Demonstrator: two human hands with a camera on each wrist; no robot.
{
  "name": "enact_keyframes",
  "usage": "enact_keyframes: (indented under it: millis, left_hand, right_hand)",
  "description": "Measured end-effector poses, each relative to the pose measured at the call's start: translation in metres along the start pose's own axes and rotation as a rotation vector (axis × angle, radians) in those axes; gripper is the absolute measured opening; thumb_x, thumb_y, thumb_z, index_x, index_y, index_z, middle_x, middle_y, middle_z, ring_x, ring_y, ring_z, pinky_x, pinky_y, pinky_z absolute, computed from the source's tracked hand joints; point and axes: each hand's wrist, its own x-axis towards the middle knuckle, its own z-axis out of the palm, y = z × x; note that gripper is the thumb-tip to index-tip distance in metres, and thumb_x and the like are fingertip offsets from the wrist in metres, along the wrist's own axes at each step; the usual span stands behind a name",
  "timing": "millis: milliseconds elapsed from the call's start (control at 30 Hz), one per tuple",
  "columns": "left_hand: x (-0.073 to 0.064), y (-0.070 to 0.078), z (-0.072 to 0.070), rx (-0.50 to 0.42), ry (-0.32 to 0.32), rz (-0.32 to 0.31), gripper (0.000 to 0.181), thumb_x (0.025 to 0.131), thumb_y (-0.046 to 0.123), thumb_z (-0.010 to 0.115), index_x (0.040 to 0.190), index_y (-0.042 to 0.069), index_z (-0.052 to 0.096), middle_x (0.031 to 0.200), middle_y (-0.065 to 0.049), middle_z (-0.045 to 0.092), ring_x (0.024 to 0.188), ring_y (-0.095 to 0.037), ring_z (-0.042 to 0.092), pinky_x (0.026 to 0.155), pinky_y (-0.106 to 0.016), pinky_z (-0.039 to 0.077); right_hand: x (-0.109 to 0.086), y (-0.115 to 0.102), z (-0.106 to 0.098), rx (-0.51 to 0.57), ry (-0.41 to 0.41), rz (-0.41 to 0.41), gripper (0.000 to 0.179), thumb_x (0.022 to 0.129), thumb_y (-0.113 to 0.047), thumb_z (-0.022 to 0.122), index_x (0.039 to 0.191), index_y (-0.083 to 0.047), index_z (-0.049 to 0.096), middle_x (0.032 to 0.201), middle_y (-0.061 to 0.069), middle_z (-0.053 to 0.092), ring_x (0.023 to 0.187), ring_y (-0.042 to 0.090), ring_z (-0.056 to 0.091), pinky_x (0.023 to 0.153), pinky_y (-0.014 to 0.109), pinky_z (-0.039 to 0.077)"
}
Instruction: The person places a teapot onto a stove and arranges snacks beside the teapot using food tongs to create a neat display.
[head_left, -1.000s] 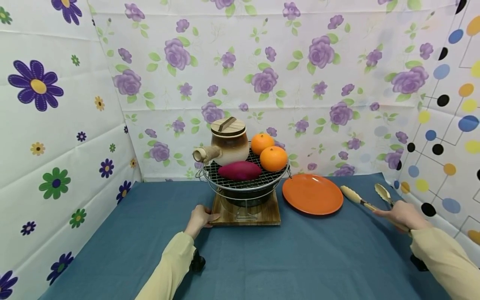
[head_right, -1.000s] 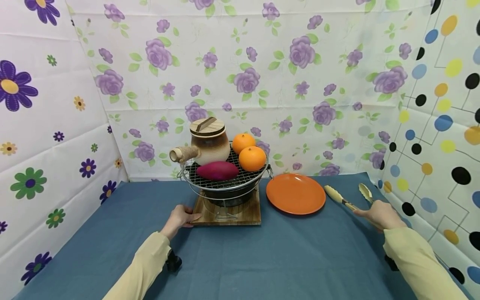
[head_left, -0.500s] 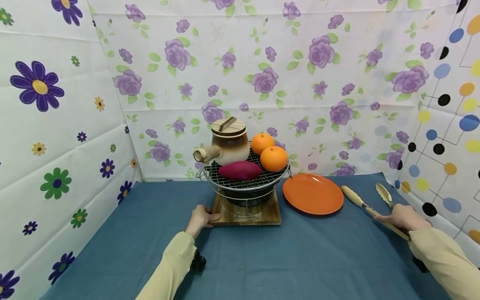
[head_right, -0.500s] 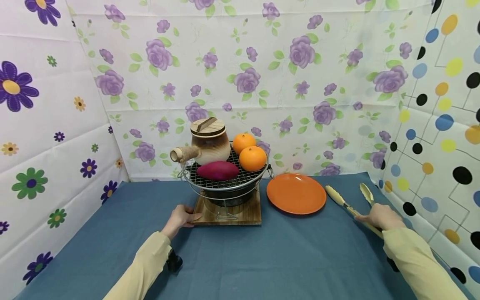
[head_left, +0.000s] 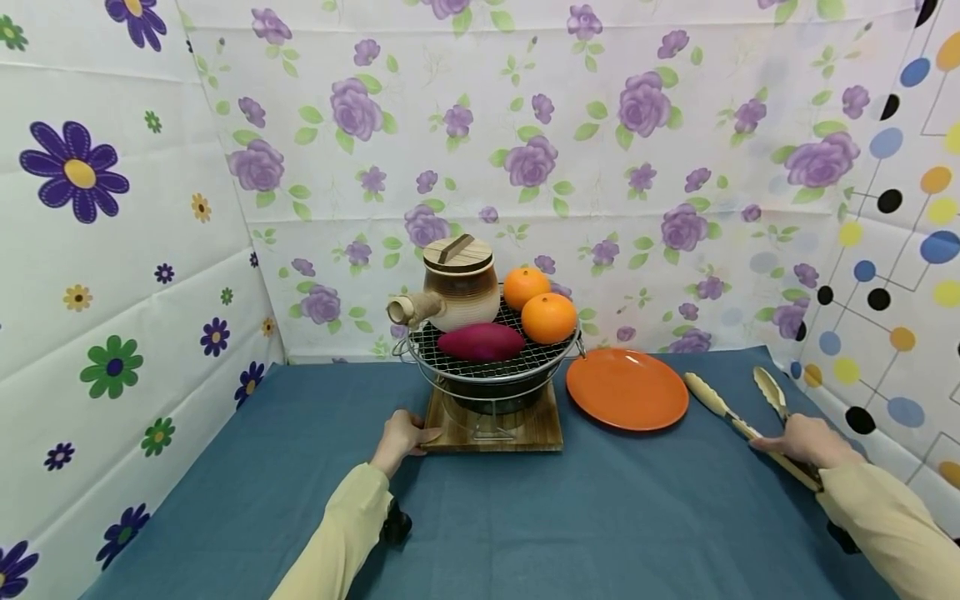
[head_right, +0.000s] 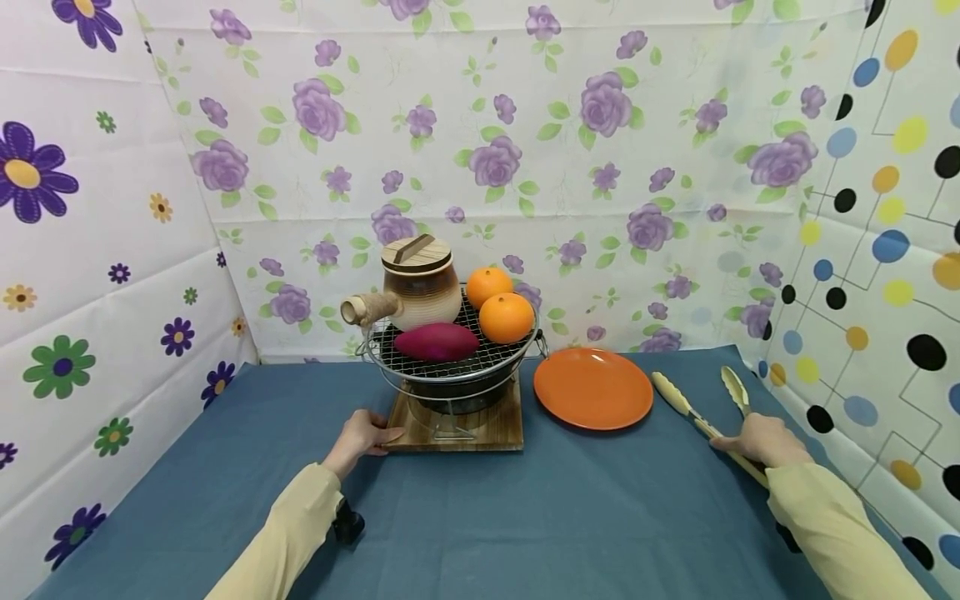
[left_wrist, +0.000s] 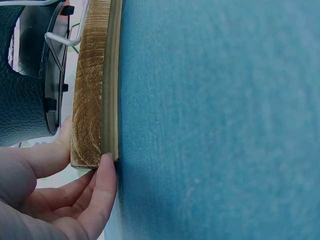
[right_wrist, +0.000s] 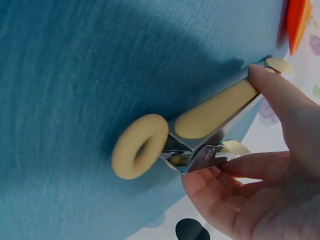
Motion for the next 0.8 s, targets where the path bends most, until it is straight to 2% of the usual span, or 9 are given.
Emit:
enact_keyframes:
  millis: [200, 267, 367, 500, 567, 667, 800]
  left_hand:
    - [0.0041, -0.0055, -0.0001, -0.009, -0.017, 0.026, 0.038, 0.074, 0.011, 0.077, 0.051, 0.008, 0.046, 0.047, -0.008, 0.045, 0.047, -0.025, 0.057, 0.047, -0.033, 0.053]
    - [0.003, -0.0045, -0.0004, -0.008, -0.016, 0.019, 0.037, 0.074, 0.011, 0.076, 0.051, 0.008, 0.047, 0.048, -0.008, 0.046, 0.048, -0.026, 0.057, 0.048, -0.033, 0.053]
    - [0.0, -0.0004, 0.0, -0.002, -0.002, -0.003, 0.032, 0.075, 0.007, 0.074, 0.054, 0.005, 0.05, 0.049, -0.009, 0.047, 0.051, -0.027, 0.059, 0.05, -0.034, 0.053]
    - [-0.0024, 0.0023, 0.0002, 0.015, 0.01, 0.003, 0.022, 0.077, 0.006, 0.072, 0.063, -0.001, 0.057, 0.053, -0.009, 0.048, 0.053, -0.027, 0.059, 0.051, -0.035, 0.053]
    - [-0.0022, 0.0018, 0.0007, 0.027, 0.005, 0.015, 0.022, 0.078, 0.007, 0.072, 0.064, -0.001, 0.057, 0.053, -0.007, 0.047, 0.053, -0.027, 0.059, 0.051, -0.035, 0.053]
    - [-0.001, 0.0009, 0.0016, 0.036, 0.0, 0.006, 0.026, 0.078, 0.008, 0.072, 0.06, 0.002, 0.055, 0.05, -0.005, 0.045, 0.053, -0.027, 0.059, 0.052, -0.035, 0.054]
    - [0.0007, 0.0006, 0.0016, 0.056, 0.002, -0.008, 0.023, 0.078, 0.009, 0.072, 0.062, 0.001, 0.058, 0.051, -0.007, 0.046, 0.052, -0.025, 0.059, 0.052, -0.034, 0.053]
  right_hand:
    - [-0.0002, 0.0013, 0.0025, 0.019, -0.002, -0.004, 0.048, 0.08, -0.047, 0.063, 0.053, -0.011, 0.048, 0.048, -0.004, 0.036, 0.043, 0.009, 0.038, 0.044, 0.026, 0.035]
    - [-0.0002, 0.0008, 0.0014, 0.016, -0.004, -0.003, 0.05, 0.079, -0.049, 0.063, 0.056, -0.007, 0.05, 0.051, -0.002, 0.038, 0.045, 0.011, 0.04, 0.046, 0.027, 0.035]
    - [0.0, -0.0004, -0.0012, 0.016, -0.014, 0.01, 0.058, 0.078, -0.051, 0.063, 0.066, 0.005, 0.055, 0.056, 0.003, 0.041, 0.049, 0.015, 0.043, 0.049, 0.029, 0.037]
    - [-0.0003, -0.0016, -0.0027, 0.022, -0.019, 0.017, 0.074, 0.077, -0.055, 0.062, 0.082, 0.018, 0.052, 0.062, 0.008, 0.045, 0.054, 0.018, 0.047, 0.05, 0.031, 0.039]
    - [-0.0005, -0.0011, -0.0018, 0.018, -0.022, 0.009, 0.075, 0.077, -0.055, 0.062, 0.081, 0.019, 0.051, 0.062, 0.008, 0.045, 0.053, 0.018, 0.047, 0.05, 0.031, 0.04]
    - [-0.0007, 0.0001, 0.0002, 0.015, -0.036, 0.0, 0.066, 0.078, -0.053, 0.061, 0.073, 0.012, 0.053, 0.058, 0.006, 0.045, 0.048, 0.015, 0.046, 0.047, 0.028, 0.04]
    - [-0.0015, 0.0, -0.0001, 0.017, -0.046, -0.014, 0.068, 0.081, -0.05, 0.06, 0.078, 0.017, 0.052, 0.053, 0.005, 0.047, 0.043, 0.013, 0.048, 0.043, 0.027, 0.043]
